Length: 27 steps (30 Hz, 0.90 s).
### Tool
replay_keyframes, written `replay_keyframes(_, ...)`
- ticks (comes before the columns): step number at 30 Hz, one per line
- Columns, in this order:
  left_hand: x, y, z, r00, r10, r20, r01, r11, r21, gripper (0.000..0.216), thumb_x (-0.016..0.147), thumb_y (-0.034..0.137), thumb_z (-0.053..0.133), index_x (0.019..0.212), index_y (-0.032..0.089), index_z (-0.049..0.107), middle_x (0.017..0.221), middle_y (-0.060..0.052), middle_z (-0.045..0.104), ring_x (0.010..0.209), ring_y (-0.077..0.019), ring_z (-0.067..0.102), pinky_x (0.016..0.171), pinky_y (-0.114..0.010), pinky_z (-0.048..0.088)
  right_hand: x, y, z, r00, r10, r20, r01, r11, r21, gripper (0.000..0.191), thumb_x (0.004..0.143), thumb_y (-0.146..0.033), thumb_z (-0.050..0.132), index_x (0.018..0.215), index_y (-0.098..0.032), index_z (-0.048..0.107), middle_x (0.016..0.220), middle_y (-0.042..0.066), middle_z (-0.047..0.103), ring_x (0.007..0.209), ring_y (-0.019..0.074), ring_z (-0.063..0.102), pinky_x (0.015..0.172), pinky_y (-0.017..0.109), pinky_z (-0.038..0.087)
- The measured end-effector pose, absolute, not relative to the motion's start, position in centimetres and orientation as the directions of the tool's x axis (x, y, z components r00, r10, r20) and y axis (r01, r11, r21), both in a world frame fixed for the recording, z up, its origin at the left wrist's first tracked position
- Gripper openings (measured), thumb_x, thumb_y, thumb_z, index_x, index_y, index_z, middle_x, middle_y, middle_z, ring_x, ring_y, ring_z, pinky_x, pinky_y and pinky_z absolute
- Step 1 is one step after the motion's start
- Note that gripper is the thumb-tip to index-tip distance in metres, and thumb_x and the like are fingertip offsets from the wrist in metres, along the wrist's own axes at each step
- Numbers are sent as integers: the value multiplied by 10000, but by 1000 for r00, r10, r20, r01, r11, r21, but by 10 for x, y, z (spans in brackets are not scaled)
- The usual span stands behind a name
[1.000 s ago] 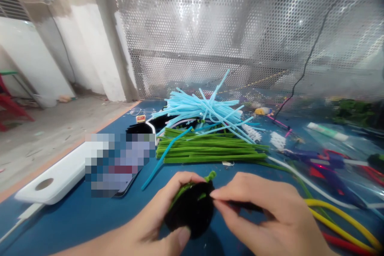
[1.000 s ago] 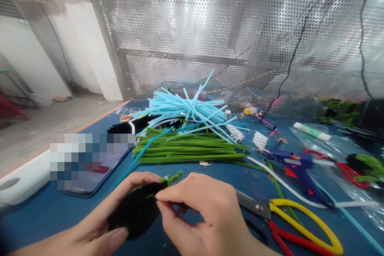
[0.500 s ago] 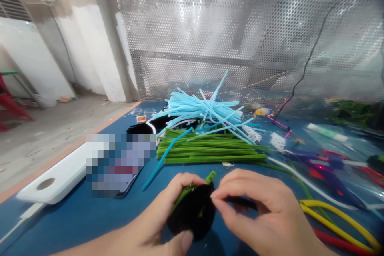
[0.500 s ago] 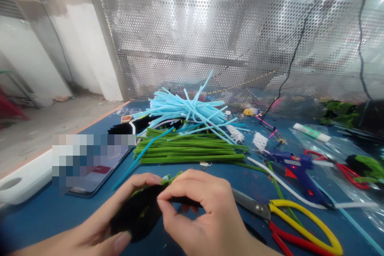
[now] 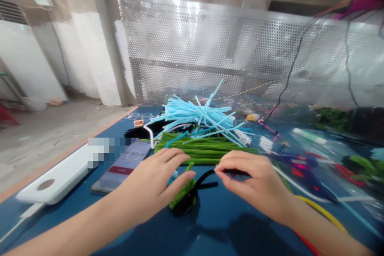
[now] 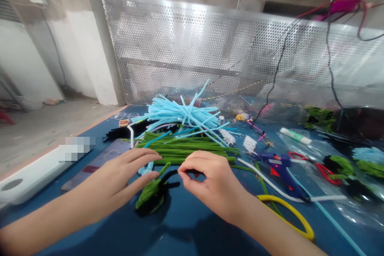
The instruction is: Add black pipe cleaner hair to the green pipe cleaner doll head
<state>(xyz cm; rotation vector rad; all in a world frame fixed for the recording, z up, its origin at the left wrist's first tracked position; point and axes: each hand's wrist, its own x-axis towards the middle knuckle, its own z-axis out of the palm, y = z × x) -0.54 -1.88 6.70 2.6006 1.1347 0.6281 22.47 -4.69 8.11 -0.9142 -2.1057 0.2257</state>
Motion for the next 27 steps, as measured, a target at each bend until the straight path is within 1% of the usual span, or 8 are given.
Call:
replay_keyframes(4,18,-25,85,659,696,285,445,-666,599,206,911,286,503,918,210,694,893,-7,701,840,-164,630,768,-254,467,228,-57,80,-440,661,608,537,736,-412,91,808,-94,619,790,-158,680,740,17,666,671,93,608,652,170,483)
replay_keyframes(9,46,-28,81,570,805,161,389,-437,811,189,820,267,579,784,160,731,724,-22,708,682,-165,604,607,-235,431,233,-63,70,-370,624,688,592,729,-344,92,801,-87,624,796,-155,685,749,35,675,676,106,619,653,186,501)
replay_keyframes(14,57,-27,72,530,837,136,346,-360,866,232,820,307,559,773,145,718,740,-34,706,684,-168,605,599,-227,439,242,-59,73,-381,586,715,639,726,-255,111,845,-141,594,827,-180,696,777,39,706,708,128,652,665,215,535)
replay_keyframes(17,55,-25,69,519,844,134,335,-345,877,238,812,342,569,747,149,693,707,-25,684,621,-155,577,548,-221,415,270,-62,95,-414,600,684,697,692,-185,149,864,-195,580,940,-225,704,917,23,732,871,147,670,808,254,529)
replay_keyframes(19,52,-23,67,506,850,143,324,-341,882,242,814,356,566,729,154,669,692,-21,663,602,-150,558,532,-222,401,302,-71,110,-296,644,706,832,536,-140,179,869,-254,561,976,-240,703,1072,45,703,986,195,648,892,327,489)
replay_keyframes(21,49,-20,65,497,853,156,305,-340,890,242,821,364,558,723,161,646,682,-13,639,593,-145,541,528,-224,394,342,-84,116,-33,723,691,973,181,-143,216,878,-293,523,940,-196,705,1091,115,686,994,263,646,830,364,488)
replay_keyframes(24,47,-16,62,485,855,185,264,-344,901,245,837,382,548,754,166,627,688,-7,613,606,-145,536,539,-228,398,395,-103,102,241,821,518,970,-212,-115,364,842,-357,559,537,-181,653,481,86,624,425,221,590,414,315,383)
replay_keyframes(27,45,-12,62,466,857,220,219,-353,910,244,852,393,539,816,166,622,763,-24,630,695,-164,569,582,-237,425,425,-110,74,361,865,348,932,-351,-94,467,875,-425,549,473,-188,565,432,10,563,398,134,545,444,267,424)
